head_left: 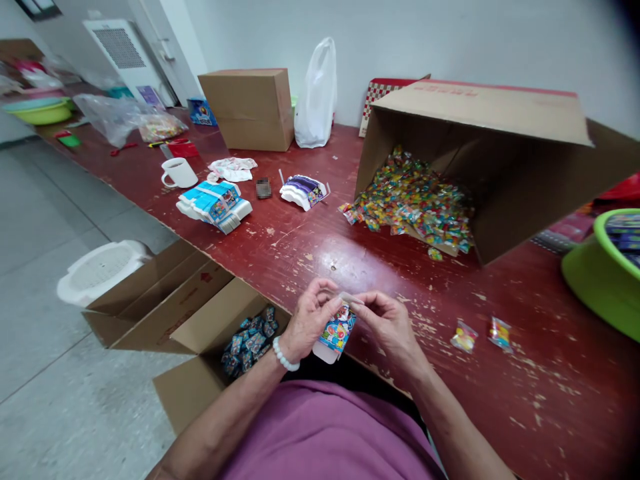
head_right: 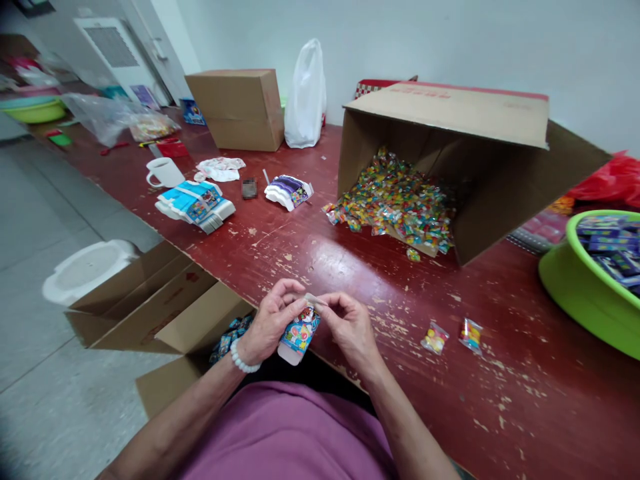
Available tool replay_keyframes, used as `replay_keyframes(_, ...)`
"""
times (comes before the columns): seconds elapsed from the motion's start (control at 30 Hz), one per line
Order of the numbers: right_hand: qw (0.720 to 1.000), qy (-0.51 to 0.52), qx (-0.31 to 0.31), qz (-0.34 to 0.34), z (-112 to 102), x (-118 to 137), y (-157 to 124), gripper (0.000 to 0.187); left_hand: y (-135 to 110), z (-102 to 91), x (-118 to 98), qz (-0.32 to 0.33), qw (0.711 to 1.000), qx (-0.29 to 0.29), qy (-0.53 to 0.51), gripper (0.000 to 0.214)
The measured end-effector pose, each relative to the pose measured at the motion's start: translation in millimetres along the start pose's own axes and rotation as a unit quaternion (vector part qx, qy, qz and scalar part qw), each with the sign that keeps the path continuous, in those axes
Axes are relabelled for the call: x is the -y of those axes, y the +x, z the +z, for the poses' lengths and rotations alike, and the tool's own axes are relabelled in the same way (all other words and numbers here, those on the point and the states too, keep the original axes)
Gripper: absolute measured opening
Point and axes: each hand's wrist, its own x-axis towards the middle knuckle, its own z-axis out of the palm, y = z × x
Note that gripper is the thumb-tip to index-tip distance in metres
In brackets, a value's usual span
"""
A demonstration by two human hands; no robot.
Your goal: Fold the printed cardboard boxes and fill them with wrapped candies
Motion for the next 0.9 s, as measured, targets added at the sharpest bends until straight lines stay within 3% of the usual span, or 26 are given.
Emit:
replay_keyframes(0.13,0.997,-0.048,-0.008,-0.064,0,-1,-3,0.018,0,-1.6,2,-0.091,0.989,0.045,-0.11,0.045)
replay_keyframes(0.2,0.994,-0.079,0.005,-0.072,1,0,-5,0.019,1,-2.7,5,-0.168,0.973,0.103,-0.119,0.048)
replay_keyframes(0.27,0.987,-0.132,0.031,-0.09,1,2,-6,0.021,3,-2.9,9,-0.203,0.965,0.126,-0.113,0.057)
replay_keyframes(0.37,0.974,-0.187,0.054,-0.119,0,5,-7,0.026,5,-0.2,12,-0.176,0.977,0.082,-0.09,0.056)
replay_keyframes(0.43,0.98,-0.168,0.054,-0.088,-2,4,-6,0.027,5,3.1,12,-0.162,0.982,0.067,-0.066,0.059)
replay_keyframes(0.63,0.994,-0.055,0.085,0.041,-2,9,0,0.032,4,5.8,11,-0.138,0.984,0.111,0.03,0.08)
replay_keyframes(0.8,0.997,-0.037,0.047,0.043,2,12,-1,0.035,4,1.0,7,-0.109,0.984,0.115,0.087,0.079)
replay_keyframes(0.9,0.996,-0.061,0.057,0.022,1,5,-4,0.031,4,-0.2,5,-0.103,0.984,0.12,0.085,0.074)
